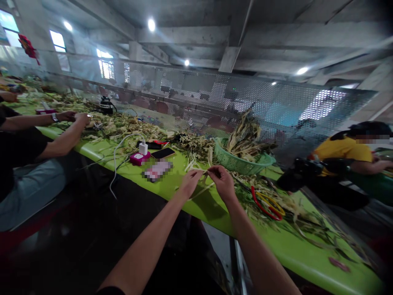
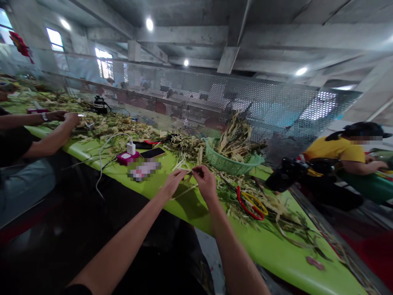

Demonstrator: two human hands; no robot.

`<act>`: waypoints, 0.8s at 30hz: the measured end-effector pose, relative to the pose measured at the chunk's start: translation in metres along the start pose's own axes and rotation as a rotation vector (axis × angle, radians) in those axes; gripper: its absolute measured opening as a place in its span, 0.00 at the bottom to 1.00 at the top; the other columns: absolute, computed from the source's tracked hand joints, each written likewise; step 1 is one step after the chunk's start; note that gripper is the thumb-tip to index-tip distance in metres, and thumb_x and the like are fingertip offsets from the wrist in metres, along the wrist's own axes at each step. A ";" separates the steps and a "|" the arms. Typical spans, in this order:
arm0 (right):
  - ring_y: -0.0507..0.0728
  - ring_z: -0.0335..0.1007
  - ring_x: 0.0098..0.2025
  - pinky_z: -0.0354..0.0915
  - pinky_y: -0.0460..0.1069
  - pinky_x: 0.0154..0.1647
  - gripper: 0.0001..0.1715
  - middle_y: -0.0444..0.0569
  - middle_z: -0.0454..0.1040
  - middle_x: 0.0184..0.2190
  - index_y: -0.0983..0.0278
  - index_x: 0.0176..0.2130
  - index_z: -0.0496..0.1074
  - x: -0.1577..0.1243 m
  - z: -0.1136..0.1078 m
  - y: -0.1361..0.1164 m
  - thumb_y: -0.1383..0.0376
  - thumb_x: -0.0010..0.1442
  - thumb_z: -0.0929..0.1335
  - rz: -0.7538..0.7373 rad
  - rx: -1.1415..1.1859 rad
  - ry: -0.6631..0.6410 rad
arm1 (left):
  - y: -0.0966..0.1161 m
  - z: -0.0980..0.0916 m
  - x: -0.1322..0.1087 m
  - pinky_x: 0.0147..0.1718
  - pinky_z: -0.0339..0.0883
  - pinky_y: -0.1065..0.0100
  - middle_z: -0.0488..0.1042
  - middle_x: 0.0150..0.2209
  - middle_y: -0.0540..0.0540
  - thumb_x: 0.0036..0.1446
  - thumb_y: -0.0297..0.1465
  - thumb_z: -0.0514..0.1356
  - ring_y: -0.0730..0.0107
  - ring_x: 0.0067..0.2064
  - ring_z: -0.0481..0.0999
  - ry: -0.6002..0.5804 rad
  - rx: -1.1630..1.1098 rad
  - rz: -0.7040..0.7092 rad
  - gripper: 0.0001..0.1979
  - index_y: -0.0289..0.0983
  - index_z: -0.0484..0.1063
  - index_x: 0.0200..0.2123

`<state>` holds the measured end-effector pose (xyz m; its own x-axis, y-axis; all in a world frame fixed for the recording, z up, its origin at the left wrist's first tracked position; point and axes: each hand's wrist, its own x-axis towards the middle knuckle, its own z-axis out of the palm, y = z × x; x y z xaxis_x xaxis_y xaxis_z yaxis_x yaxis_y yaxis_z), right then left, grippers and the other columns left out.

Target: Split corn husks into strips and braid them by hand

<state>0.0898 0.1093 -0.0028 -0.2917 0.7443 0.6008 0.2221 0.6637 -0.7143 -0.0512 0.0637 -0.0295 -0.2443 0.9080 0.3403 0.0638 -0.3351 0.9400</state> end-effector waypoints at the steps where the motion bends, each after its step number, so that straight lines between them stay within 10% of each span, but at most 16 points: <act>1: 0.57 0.71 0.33 0.66 0.51 0.37 0.11 0.47 0.75 0.31 0.62 0.35 0.72 0.000 0.000 0.001 0.58 0.55 0.69 -0.008 -0.008 -0.023 | -0.001 0.000 0.001 0.41 0.64 0.67 0.75 0.35 0.45 0.59 0.35 0.53 0.66 0.39 0.71 0.008 0.039 0.010 0.14 0.35 0.77 0.32; 24: 0.58 0.69 0.34 0.63 0.52 0.38 0.11 0.48 0.75 0.30 0.63 0.35 0.76 0.002 -0.003 0.001 0.60 0.53 0.68 0.017 -0.077 -0.074 | 0.006 -0.003 -0.001 0.30 0.55 0.71 0.67 0.25 0.51 0.53 0.33 0.56 0.74 0.29 0.63 0.006 -0.178 -0.109 0.08 0.35 0.70 0.27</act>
<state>0.0920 0.1114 -0.0011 -0.3547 0.7496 0.5588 0.2976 0.6571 -0.6926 -0.0534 0.0603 -0.0245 -0.2458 0.9401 0.2364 -0.1350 -0.2747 0.9520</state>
